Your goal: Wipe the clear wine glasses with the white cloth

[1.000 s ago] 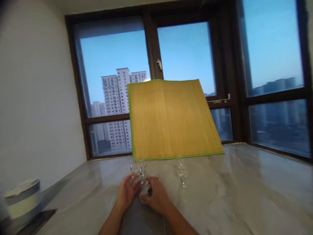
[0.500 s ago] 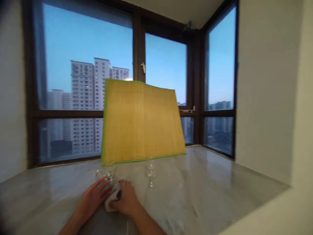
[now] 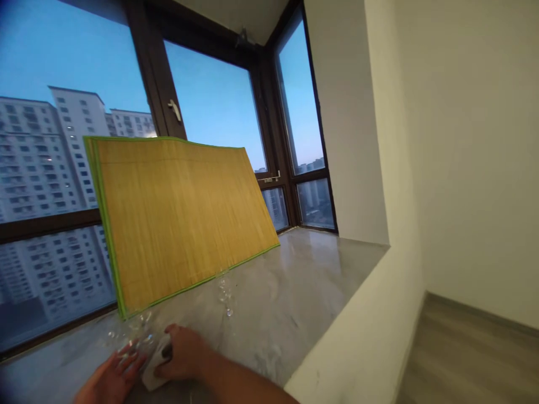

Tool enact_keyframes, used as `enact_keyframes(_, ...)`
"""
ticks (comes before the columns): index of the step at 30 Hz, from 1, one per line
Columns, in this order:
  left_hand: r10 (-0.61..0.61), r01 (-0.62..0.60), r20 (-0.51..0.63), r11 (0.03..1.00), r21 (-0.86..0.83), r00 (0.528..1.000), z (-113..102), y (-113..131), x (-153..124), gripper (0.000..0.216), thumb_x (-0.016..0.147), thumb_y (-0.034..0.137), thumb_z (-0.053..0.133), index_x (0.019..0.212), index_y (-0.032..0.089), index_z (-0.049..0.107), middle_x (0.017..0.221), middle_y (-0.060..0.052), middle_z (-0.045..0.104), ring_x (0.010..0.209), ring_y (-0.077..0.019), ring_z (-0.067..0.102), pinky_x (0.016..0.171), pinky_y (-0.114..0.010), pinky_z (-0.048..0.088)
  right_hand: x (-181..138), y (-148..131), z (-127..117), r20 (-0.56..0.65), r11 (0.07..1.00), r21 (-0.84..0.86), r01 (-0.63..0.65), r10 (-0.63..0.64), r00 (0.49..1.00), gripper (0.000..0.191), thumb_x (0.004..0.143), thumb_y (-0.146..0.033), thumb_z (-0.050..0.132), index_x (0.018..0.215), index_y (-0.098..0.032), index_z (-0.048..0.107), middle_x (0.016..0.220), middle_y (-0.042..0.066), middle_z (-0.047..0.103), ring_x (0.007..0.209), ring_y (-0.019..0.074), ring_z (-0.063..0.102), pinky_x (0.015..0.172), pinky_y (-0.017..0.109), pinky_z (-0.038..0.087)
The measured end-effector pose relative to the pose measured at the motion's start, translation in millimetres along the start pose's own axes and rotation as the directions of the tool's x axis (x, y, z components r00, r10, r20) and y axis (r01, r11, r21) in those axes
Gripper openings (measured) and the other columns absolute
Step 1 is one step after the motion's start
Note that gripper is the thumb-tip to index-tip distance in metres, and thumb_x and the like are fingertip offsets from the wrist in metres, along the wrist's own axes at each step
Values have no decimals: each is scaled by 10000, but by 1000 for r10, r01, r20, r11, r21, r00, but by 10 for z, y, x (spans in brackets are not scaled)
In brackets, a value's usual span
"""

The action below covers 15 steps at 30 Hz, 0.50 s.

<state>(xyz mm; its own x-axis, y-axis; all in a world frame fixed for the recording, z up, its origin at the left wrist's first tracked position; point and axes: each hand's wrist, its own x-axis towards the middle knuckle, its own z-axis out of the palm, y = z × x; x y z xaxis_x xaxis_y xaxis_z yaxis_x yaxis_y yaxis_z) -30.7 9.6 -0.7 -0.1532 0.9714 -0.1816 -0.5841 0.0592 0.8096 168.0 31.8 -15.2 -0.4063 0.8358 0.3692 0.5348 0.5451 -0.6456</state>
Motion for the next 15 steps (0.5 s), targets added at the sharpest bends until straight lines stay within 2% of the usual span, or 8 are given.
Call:
enact_keyframes(4, 12, -12, -6, 1000, 25, 1000, 24, 13, 31, 208, 692, 281, 615, 887, 232, 667, 811, -13, 736, 779, -253, 699, 751, -402, 574, 40, 37, 20, -15, 1000, 10, -3, 3, 1000, 887, 578, -396, 779, 1383, -238, 443, 1100, 51, 681, 1015, 285, 645, 835, 363, 493)
enact_keyframes(8, 20, -19, -15, 999, 30, 1000, 81, 0, -22, 159, 711, 258, 609, 862, 221, 643, 843, -7, 734, 760, -229, 700, 721, -376, 554, 1, -11, -43, -73, 999, 38, 1, 2, 997, 835, 604, -294, 747, 1380, -227, 447, 1205, 72, 644, 1047, 262, 631, 871, 348, 486)
enact_keyframes(10, 79, -78, -4, 995, 55, 997, 133, -11, -132, 199, 721, 276, 629, 913, 222, 635, 881, -12, 728, 789, -231, 707, 703, -360, 549, -46, -58, -78, -105, 997, 81, -14, 23, 994, 840, 609, -237, 716, 1399, -209, 430, 1194, 80, 655, 1029, 250, 640, 869, 333, 489)
enact_keyframes(12, 177, -170, -48, 978, 121, 983, 185, -33, -232, 280, 726, 329, 665, 981, 222, 621, 906, -24, 714, 737, -211, 698, 631, -319, 529, -73, -70, -88, -131, 993, 90, -82, 93, 987, 802, 637, -185, 655, 1405, -181, 425, 1149, 96, 679, 983, 251, 657, 838, 339, 497)
enact_keyframes(15, 360, -334, -50, 902, 274, 931, 208, -78, -268, 423, 703, 442, 719, 1034, 206, 601, 911, -28, 674, 684, -162, 665, 580, -257, 485, -47, -22, -46, -174, 993, 38, -111, 116, 978, 781, 697, -167, 577, 1450, -167, 371, 1117, 116, 694, 976, 260, 661, 825, 355, 483)
